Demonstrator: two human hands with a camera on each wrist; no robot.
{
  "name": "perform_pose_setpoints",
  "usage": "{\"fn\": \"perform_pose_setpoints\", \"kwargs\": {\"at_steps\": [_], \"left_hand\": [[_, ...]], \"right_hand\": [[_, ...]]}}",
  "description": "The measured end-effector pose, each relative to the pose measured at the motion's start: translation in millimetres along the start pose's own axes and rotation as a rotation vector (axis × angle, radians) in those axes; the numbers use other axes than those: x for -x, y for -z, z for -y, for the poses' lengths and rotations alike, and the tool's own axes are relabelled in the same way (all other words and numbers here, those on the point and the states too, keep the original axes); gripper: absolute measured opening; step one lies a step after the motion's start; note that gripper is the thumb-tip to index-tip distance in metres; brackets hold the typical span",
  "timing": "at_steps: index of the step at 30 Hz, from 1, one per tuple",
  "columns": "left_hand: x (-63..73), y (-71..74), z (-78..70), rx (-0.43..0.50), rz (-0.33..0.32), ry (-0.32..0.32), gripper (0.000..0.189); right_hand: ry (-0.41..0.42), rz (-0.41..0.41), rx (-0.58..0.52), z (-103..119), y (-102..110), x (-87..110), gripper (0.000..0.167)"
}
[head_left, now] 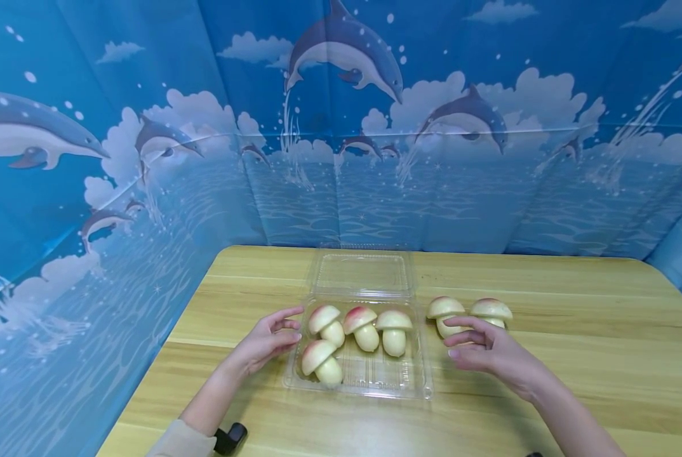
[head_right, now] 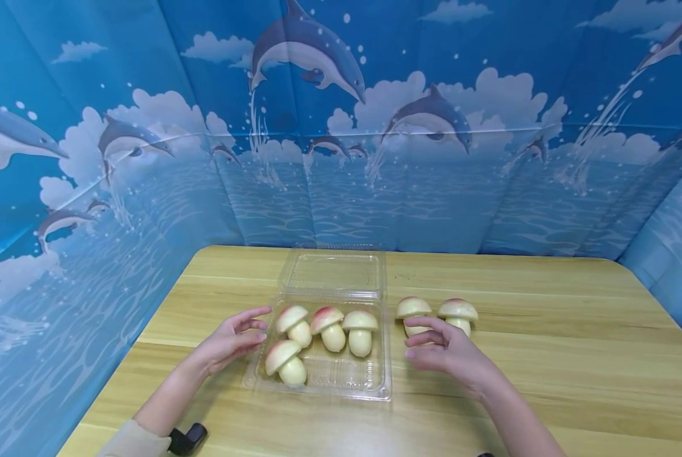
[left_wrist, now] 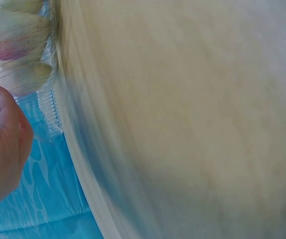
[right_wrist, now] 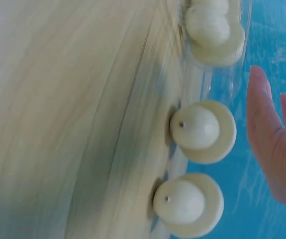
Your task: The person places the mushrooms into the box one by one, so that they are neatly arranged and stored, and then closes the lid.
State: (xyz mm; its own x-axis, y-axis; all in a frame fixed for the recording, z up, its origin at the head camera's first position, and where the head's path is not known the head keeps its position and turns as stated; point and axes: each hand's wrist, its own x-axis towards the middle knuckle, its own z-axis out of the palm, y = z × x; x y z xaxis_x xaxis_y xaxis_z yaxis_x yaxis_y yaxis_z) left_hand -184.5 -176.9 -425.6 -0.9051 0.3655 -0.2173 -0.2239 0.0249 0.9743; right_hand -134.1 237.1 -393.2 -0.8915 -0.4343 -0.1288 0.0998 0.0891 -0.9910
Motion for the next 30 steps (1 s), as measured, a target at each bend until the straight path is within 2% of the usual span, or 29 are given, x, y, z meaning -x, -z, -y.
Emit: {"fn": "perform_pose_setpoints", "kwargs": {"at_steps": [7,22,30], "left_hand": [[0.1,0.1,-0.1,-0.005,-0.003,0.002,0.062],[-1.9,2.7,-1.7,0.001,-0.001,0.012,0.062],[-4.3,5.5,-3.7,0.002,0.009,0.013,0.062]], "right_hand": [[0.014,-0.017,-0.021,-5,17,11.4,0.039],[0.039,-0.052,-0.033,-13,44,24.1,0.046],[0.019,-0.179,0.014,-17,51,27.0,0.043]]}}
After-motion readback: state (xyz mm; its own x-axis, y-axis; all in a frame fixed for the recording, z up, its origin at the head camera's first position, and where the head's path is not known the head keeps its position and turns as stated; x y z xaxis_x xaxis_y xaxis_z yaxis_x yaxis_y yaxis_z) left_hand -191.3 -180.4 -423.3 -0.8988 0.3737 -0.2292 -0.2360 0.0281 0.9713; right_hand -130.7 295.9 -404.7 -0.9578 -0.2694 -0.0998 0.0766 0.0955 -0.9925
